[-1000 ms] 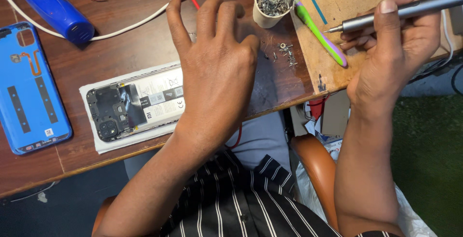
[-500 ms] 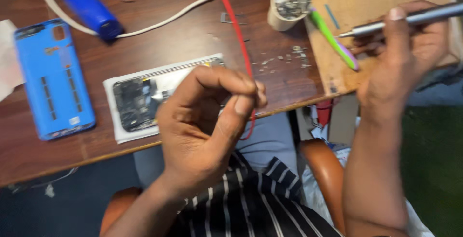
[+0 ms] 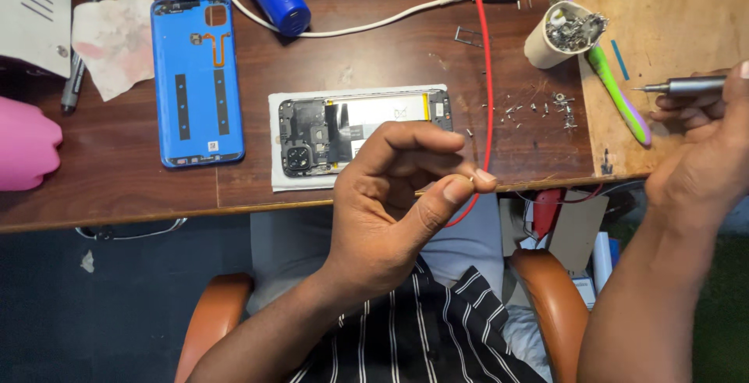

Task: The person repairs a disassembled smartphone on a workbench, using a cordless electric screwdriver to remove and drive small screws from the phone body. They pick up loose screws from the bench, place them into a small cup of screws, and hold the phone steady while working on it.

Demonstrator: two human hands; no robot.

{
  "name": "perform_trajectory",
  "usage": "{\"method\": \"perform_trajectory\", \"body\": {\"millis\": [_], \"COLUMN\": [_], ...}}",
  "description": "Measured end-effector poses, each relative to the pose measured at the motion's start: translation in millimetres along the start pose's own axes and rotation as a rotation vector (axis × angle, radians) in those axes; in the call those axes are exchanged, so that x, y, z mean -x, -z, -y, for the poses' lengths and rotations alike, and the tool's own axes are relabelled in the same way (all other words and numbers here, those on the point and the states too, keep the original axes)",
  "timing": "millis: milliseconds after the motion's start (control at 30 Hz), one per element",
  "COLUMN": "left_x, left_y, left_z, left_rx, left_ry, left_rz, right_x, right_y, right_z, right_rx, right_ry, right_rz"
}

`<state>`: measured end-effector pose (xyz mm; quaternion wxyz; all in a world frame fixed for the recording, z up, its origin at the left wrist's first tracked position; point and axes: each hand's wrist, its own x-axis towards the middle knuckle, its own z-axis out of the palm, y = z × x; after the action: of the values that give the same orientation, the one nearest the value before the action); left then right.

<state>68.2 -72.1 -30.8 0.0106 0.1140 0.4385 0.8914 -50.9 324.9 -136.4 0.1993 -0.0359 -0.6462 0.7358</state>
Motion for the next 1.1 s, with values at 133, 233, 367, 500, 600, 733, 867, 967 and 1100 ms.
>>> {"method": "perform_trajectory", "body": {"millis": [133, 233, 367, 500, 600, 733, 867, 967, 1100], "left_x": [3.2, 2.2, 0.0, -0.5, 0.0, -2.9, -18.5, -41.8, -70.4], "left_y": [4.4, 6.6, 8.2, 9.3, 9.3, 4.8, -6.4, -13.0, -28.5], "left_z": [-2.5, -3.1, -2.1, 1.9, 4.0, 2.5, 1.9, 5.7, 17.3], "left_rx": [0.011, -0.017, -0.038, -0.031, -0.039, -0.100, -0.411, -0.881, -1.204], "left_ry": [0.023, 0.014, 0.009, 0.012, 0.009, -0.002, -0.141, -0.402, -0.578], "left_rz": [0.017, 0.030, 0.038, 0.044, 0.041, 0.019, -0.012, 0.006, 0.025], "right_x": [0.6, 2.0, 5.3, 6.1, 7.6, 8.2, 11.1, 12.6, 11.4], "right_y": [-0.6, -2.2, -3.0, -4.3, -8.5, -22.4, -36.9, -44.4, -48.9], "right_z": [-2.8, -3.3, -3.8, -3.3, -0.3, 10.1, 24.0, 33.4, 43.8], "right_rx": [0.004, 0.051, 0.116, 0.134, 0.126, 0.087, 0.103, 0.077, 0.088], "right_ry": [-0.001, 0.025, 0.049, 0.069, 0.070, 0.036, 0.170, 0.213, 0.210], "right_rz": [0.002, 0.022, 0.034, 0.034, 0.035, 0.027, -0.012, -0.002, 0.037]}}
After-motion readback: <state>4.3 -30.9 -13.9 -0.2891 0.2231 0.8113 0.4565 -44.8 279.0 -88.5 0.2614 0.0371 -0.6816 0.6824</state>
